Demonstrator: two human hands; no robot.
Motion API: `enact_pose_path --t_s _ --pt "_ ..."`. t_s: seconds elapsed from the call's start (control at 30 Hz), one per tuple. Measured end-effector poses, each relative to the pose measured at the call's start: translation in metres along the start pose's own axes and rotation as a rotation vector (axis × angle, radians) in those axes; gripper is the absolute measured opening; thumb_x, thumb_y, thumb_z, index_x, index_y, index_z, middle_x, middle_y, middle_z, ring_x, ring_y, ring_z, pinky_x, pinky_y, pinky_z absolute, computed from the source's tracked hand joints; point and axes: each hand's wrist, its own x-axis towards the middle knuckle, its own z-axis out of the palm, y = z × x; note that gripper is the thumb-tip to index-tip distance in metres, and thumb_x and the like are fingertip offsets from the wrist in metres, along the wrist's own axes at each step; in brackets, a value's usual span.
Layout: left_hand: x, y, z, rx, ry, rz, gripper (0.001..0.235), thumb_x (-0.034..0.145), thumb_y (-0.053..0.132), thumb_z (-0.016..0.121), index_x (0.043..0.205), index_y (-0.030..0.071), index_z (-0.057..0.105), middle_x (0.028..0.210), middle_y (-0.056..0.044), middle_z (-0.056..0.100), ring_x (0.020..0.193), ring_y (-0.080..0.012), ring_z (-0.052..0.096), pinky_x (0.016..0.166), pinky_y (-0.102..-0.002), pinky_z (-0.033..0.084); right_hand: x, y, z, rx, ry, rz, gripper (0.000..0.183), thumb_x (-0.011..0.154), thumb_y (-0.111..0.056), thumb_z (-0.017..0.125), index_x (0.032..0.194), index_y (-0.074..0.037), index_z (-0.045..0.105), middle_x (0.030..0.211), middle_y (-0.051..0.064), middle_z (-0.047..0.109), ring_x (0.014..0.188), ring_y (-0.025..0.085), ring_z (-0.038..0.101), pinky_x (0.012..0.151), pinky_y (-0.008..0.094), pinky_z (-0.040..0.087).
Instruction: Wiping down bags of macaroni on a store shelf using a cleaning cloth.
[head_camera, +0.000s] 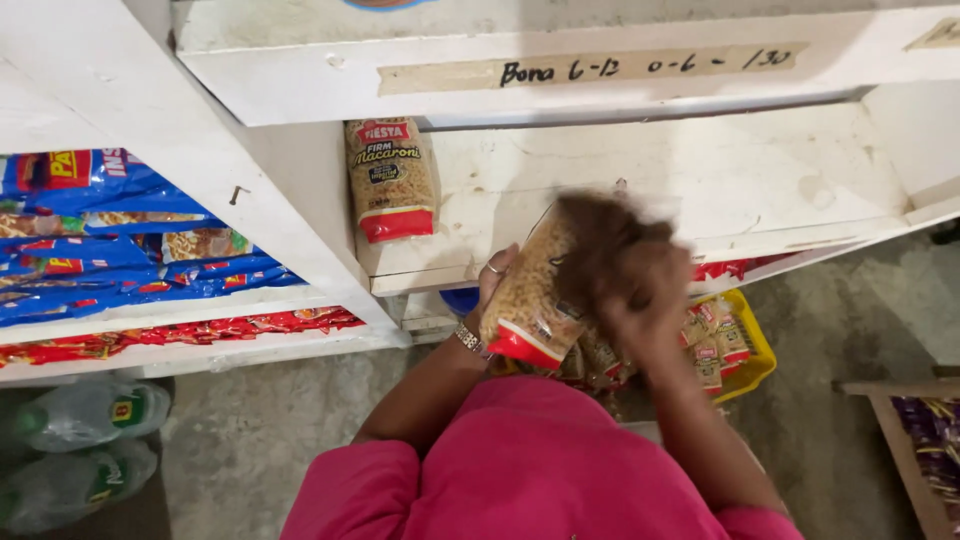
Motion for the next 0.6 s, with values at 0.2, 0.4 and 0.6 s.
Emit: enact_pose_path --t_s 0.2,0.4,0.6 --pt "0.012 -0.011 0.046 0.064 0.357 0.164 0.098 0.097 0.077 0.042 0.161 0.004 0.031 0.154 -0.029 0.044 0.137 -0.0433 0.05 0.119 -0.054 0.04 -0.02 -0.069 0.011 0.159 -0.207 -0.436 0.047 0.067 -0.029 0.081 0.112 -0.017 0.07 0.12 0.008 0.066 0.112 0.031 0.057 0.098 0.052 0.039" --pt "0.007 -0.016 0.059 -0.048 0.319 0.038 0.116 0.09 0.086 0.041 0.159 -0.007 0.03 0.156 -0.032 0.042 0.143 -0.0438 0.045 0.12 -0.052 0.041 -0.007 -0.007 0.015 -0.067 -0.328 -0.267 0.029 0.062 -0.026 0.081 0.089 -0.018 0.077 0.101 0.007 0.072 0.092 0.029 0.061 0.08 0.049 0.041" --pt "-0.025 -0.006 -0.049 0.002 0.286 0.113 0.09 0.106 0.068 0.048 0.164 0.002 0.027 0.152 -0.026 0.05 0.141 -0.0419 0.046 0.117 -0.062 0.041 0.022 -0.008 0.008 0.738 0.051 0.61 0.057 0.09 -0.036 0.071 0.135 -0.005 0.055 0.12 0.014 0.067 0.112 0.033 0.062 0.101 0.05 0.052"
